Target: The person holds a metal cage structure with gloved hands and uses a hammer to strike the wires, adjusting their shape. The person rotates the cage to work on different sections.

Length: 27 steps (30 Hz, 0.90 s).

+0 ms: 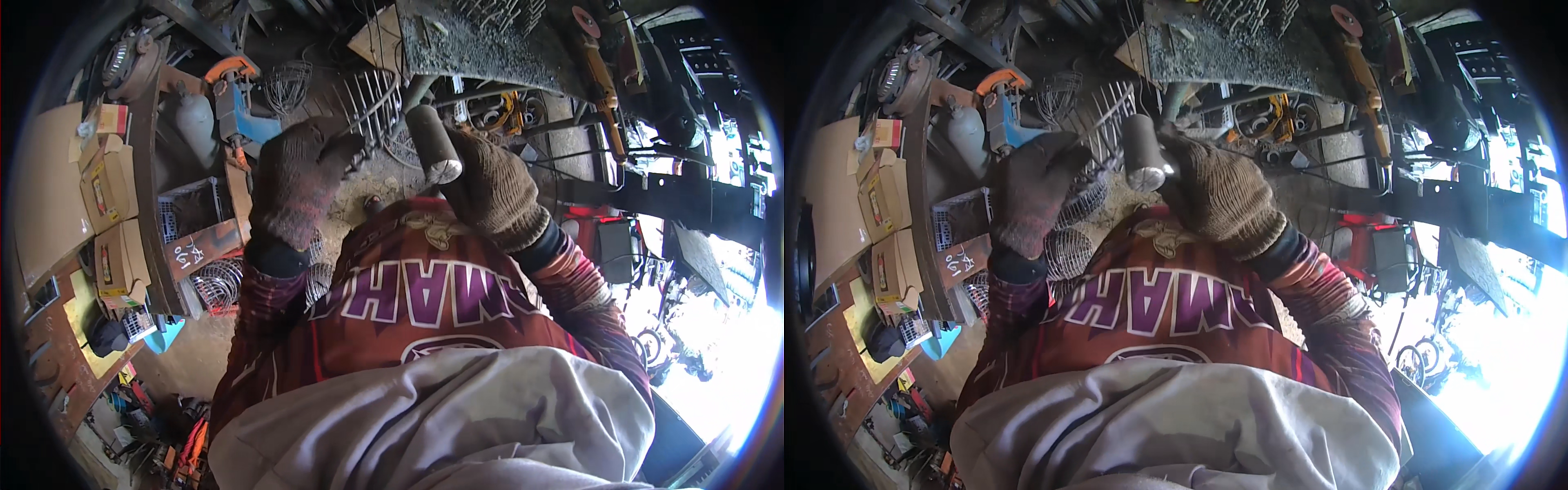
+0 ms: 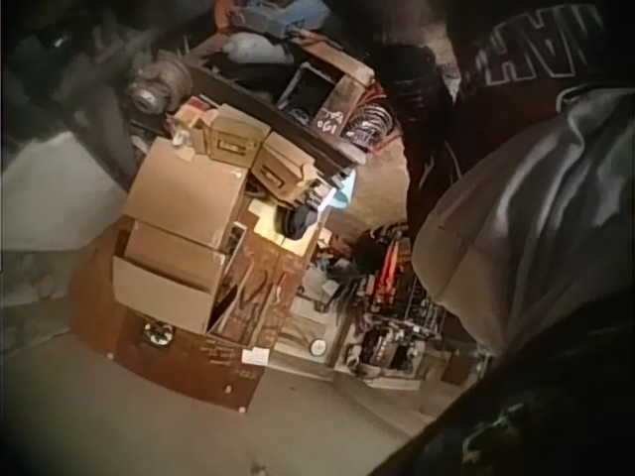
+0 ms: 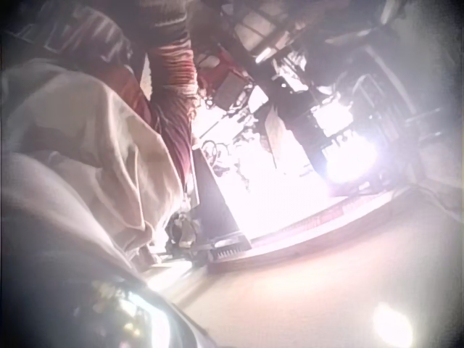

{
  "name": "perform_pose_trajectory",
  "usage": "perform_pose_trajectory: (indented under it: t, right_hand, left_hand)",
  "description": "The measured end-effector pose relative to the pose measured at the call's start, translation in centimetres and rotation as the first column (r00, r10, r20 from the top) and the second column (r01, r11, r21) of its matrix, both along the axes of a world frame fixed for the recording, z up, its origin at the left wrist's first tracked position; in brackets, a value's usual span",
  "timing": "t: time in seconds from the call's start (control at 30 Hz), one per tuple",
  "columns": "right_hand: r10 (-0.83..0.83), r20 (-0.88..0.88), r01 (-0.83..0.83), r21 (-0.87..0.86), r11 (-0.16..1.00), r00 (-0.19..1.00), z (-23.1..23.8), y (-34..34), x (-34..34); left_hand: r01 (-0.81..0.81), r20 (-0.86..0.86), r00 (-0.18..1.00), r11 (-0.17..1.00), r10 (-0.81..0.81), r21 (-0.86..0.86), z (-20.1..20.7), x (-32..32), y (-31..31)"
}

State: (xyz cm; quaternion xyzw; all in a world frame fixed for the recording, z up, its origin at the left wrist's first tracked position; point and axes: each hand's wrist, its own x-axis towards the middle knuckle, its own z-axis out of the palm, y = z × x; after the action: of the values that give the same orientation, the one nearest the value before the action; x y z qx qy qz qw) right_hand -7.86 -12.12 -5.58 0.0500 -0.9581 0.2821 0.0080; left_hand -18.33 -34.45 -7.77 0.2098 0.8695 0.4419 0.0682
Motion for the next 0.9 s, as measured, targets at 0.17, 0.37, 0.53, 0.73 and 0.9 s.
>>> perform_pose_trajectory:
  t: [0.17, 0.37, 0.53, 0.73, 0.9]
  right_hand:
    - [0.031, 0.038, -0.031, -0.020, 0.999, 0.999, -0.4, -0.4, -0.5]
    - [-0.019, -0.049, 0.023, 0.077, 0.997, 0.999, -1.5, -0.7, -0.3]
    - [0.168, -0.257, -0.158, 0.058, 0.986, 0.952, 0.7, 0.2, 1.5]
    - [-0.056, 0.002, 0.056, -0.105, 0.993, 0.998, -0.7, -0.1, 0.1]
    - [-0.091, 0.031, 0.094, -0.137, 0.986, 0.995, -1.4, -0.3, 0.5]
  left_hand:
    - [0.014, -0.021, 1.000, 0.938, -0.008, 0.345, -2.2, 0.2, -0.4]
    - [0.101, -0.066, 0.994, 0.982, -0.092, 0.159, -1.0, 0.0, -0.2]
    - [0.014, -0.111, 0.994, 0.998, -0.007, 0.065, 0.9, 0.6, 0.3]
    - [0.071, -0.009, 0.997, 0.997, -0.071, -0.005, 3.1, 0.8, 0.4]
    - [0.046, -0.058, 0.998, 0.991, -0.039, 0.128, 1.2, -0.5, 0.0]
